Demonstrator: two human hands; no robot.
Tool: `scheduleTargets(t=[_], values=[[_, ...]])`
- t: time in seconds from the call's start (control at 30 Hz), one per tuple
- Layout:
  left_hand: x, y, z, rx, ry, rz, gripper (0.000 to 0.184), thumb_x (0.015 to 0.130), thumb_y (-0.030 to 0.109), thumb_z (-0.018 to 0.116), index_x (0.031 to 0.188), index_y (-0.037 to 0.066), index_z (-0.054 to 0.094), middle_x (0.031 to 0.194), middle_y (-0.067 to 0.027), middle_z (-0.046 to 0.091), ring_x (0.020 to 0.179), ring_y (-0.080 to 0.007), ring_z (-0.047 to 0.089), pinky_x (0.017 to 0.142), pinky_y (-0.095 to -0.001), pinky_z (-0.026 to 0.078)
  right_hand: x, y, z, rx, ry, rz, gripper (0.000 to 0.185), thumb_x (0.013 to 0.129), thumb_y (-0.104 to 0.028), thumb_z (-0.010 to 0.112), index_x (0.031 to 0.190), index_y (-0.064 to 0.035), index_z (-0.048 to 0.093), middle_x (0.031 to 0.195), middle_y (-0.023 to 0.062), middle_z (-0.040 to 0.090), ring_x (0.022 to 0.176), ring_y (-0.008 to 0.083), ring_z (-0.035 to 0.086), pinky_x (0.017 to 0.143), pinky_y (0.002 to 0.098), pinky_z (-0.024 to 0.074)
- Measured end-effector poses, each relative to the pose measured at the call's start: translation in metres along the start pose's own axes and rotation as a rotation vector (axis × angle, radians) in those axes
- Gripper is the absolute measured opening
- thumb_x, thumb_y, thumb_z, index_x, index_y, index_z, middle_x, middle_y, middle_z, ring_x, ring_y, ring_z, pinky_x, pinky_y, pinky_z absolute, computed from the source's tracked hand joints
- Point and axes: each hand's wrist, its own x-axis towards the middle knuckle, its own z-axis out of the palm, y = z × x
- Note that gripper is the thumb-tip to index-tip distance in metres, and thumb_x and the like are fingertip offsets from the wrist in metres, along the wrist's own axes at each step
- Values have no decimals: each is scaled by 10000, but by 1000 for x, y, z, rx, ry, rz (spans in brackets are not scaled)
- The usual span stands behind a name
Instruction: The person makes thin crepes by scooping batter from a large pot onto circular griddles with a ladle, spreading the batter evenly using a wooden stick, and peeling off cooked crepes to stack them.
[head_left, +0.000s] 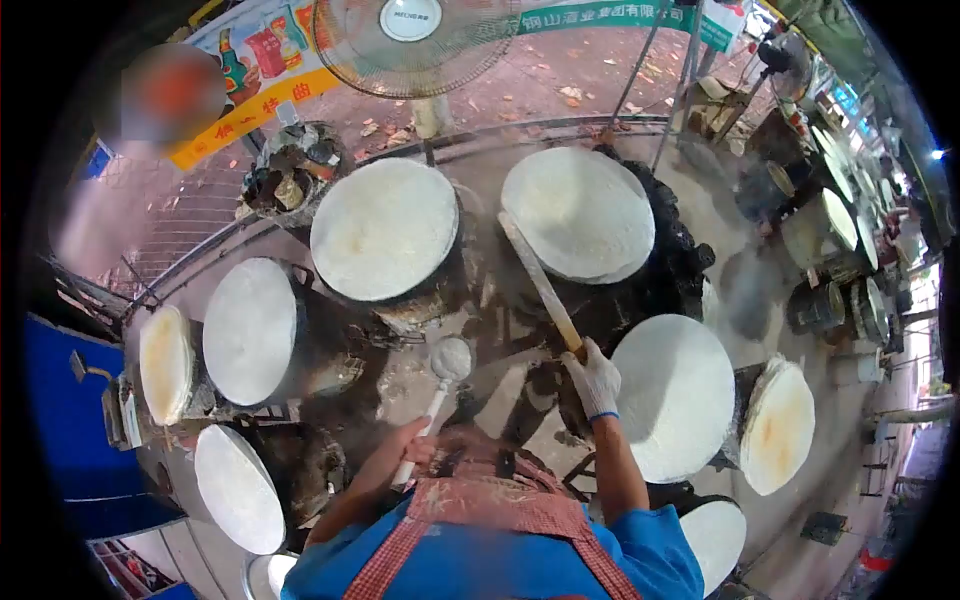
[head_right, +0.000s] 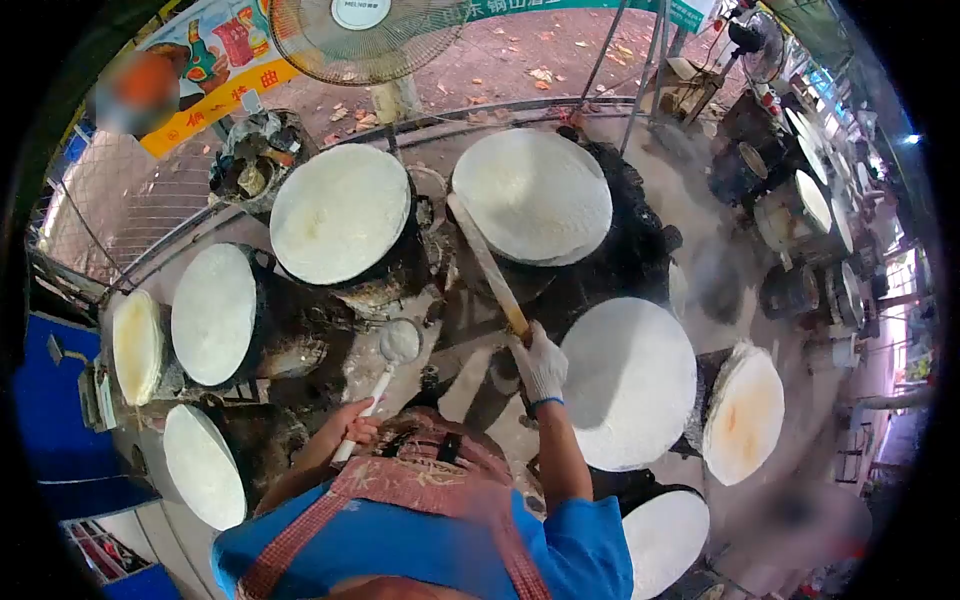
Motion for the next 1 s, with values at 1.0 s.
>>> scheduleTargets(t=[1.0], values=[[72,118,-7,215,174,-343,178,907,290,472,1060,283,382,586,4,345,410,-65,292,324,-197,227,279,96,-238,952,697,314,89,702,-52,609,769,-1,639,632,44,575,567,121,536,511,284,427]])
